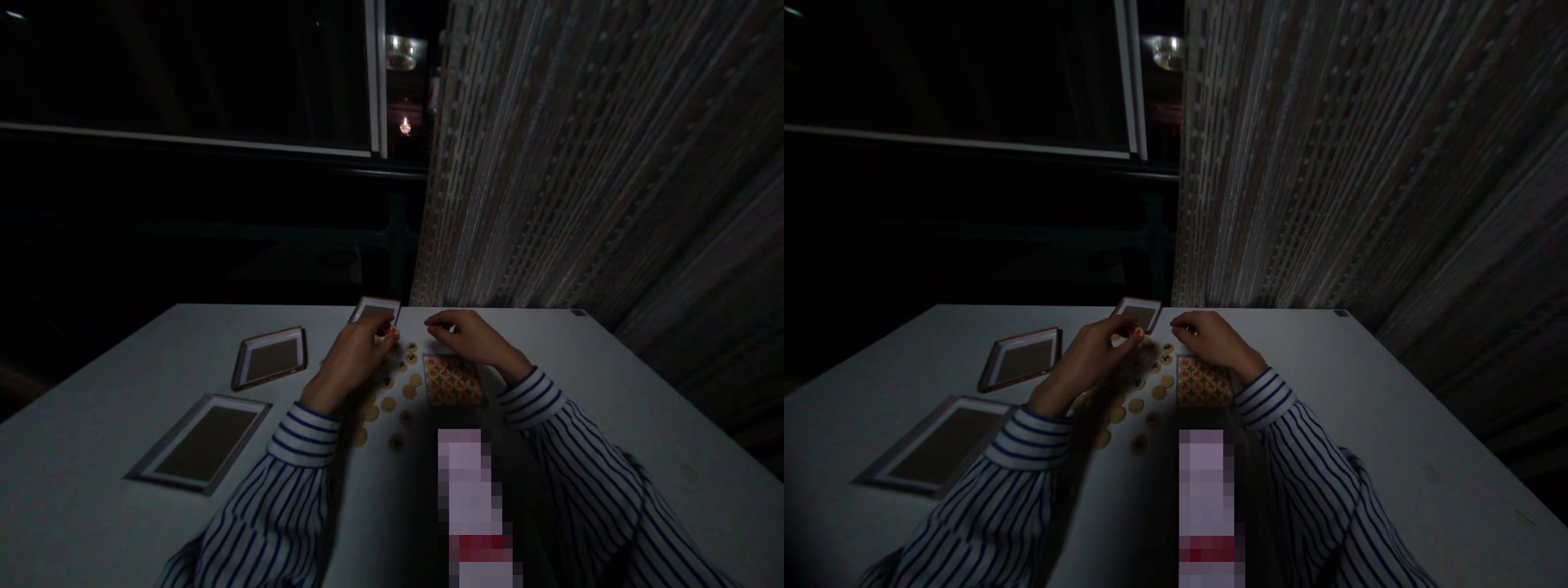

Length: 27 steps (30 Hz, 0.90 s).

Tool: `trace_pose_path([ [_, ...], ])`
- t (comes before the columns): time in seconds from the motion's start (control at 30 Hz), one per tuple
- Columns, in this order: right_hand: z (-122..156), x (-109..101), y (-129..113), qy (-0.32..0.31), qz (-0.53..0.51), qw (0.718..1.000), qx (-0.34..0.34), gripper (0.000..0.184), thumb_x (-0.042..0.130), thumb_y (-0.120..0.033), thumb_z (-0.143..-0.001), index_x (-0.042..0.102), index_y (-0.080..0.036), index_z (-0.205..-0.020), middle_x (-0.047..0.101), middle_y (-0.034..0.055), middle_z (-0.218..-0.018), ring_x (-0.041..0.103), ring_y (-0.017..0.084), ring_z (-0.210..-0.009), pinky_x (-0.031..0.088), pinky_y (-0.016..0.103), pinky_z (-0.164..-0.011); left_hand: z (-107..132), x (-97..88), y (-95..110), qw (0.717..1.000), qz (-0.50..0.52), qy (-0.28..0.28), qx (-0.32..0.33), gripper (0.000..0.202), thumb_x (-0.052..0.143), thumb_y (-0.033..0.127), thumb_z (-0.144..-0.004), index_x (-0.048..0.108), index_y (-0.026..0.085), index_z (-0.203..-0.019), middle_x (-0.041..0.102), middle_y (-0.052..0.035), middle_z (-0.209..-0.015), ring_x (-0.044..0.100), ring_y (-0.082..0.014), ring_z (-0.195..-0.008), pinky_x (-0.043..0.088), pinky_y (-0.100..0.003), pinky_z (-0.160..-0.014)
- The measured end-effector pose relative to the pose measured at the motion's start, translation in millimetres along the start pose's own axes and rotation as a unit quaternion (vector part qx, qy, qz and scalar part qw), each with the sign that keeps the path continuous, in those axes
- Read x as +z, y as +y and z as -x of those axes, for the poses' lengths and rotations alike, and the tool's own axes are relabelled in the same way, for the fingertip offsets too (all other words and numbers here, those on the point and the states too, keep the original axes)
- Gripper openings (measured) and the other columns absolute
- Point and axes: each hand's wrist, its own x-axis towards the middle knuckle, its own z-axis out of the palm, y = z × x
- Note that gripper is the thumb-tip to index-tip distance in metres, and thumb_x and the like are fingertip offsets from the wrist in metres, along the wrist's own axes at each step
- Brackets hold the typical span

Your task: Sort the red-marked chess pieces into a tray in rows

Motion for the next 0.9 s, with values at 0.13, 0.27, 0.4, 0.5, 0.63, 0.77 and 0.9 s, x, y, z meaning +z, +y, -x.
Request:
trace_pose_path([
  [0.13, 7, -2, 1, 0.015, -0.027, 0.999, 0.021, 0.025, 0.05, -0.026, -0.083, 0.067, -0.018, -0.099, 0.068, 0.0059, -0.099, 0.062, 0.017, -0.088, 0.045, 0.028, -0.075, -2, 6.5, 8, 1.0, 0.013, -0.005, 0.003, 0.035, 0.047, 0.038, -0.084, 0.058, 0.017, -0.109, 0.066, -0.0075, -0.102, 0.061, -0.0195, -0.091, 0.047, -0.031, -0.079],
  [0.27, 14, -5, 3, 0.031, -0.044, 0.998, 0.039, 0.025, 0.05, -0.026, -0.083, 0.066, -0.018, -0.1, 0.068, 0.0052, -0.1, 0.061, 0.016, -0.087, 0.045, 0.028, -0.075, -4, 15.2, 14, 1.0, 0.016, -0.007, 0.0, 0.035, 0.049, 0.037, -0.083, 0.058, 0.018, -0.11, 0.066, -0.0069, -0.102, 0.061, -0.0197, -0.092, 0.047, -0.032, -0.081],
  [0.4, 19, -8, 7, 0.034, -0.052, 0.996, 0.062, 0.025, 0.051, -0.027, -0.082, 0.066, -0.017, -0.1, 0.068, 0.0052, -0.098, 0.061, 0.016, -0.084, 0.046, 0.028, -0.075, -6, 24.7, 18, 1.0, 0.023, -0.009, 0.002, 0.035, 0.05, 0.035, -0.082, 0.057, 0.018, -0.112, 0.066, -0.0063, -0.103, 0.062, -0.0184, -0.091, 0.047, -0.031, -0.08],
  [0.5, 21, -9, 12, 0.036, -0.062, 0.995, 0.068, 0.024, 0.051, -0.026, -0.082, 0.066, -0.018, -0.099, 0.068, 0.0048, -0.097, 0.061, 0.015, -0.084, 0.046, 0.028, -0.074, -8, 29.4, 22, 1.0, 0.022, -0.008, 0.005, 0.036, 0.051, 0.035, -0.082, 0.057, 0.016, -0.113, 0.066, -0.0064, -0.101, 0.062, -0.0181, -0.089, 0.048, -0.031, -0.081],
  [0.63, 24, -10, 20, 0.037, -0.078, 0.994, 0.068, 0.022, 0.051, -0.025, -0.081, 0.067, -0.019, -0.095, 0.069, 0.0039, -0.095, 0.062, 0.015, -0.087, 0.045, 0.027, -0.076, -11, 33.5, 31, 1.0, 0.021, -0.014, 0.006, 0.036, 0.052, 0.034, -0.082, 0.057, 0.016, -0.112, 0.066, -0.0067, -0.102, 0.061, -0.0186, -0.091, 0.047, -0.032, -0.083],
  [0.77, 27, -10, 27, 0.039, -0.118, 0.989, 0.085, 0.019, 0.052, -0.024, -0.08, 0.067, -0.017, -0.088, 0.069, 0.0039, -0.088, 0.062, 0.015, -0.083, 0.046, 0.027, -0.074, -12, 39.3, 38, 0.999, 0.024, -0.022, 0.004, 0.036, 0.051, 0.035, -0.082, 0.057, 0.017, -0.113, 0.066, -0.0061, -0.103, 0.061, -0.0184, -0.092, 0.047, -0.031, -0.083],
  [0.9, 28, -11, 32, 0.044, -0.154, 0.982, 0.099, 0.017, 0.053, -0.023, -0.078, 0.067, -0.016, -0.085, 0.069, 0.0045, -0.085, 0.062, 0.015, -0.08, 0.046, 0.027, -0.072, -14, 46.9, 41, 0.999, 0.032, -0.019, 0.013, 0.035, 0.052, 0.034, -0.082, 0.057, 0.018, -0.112, 0.066, -0.005, -0.101, 0.061, -0.017, -0.089, 0.048, -0.03, -0.081],
])
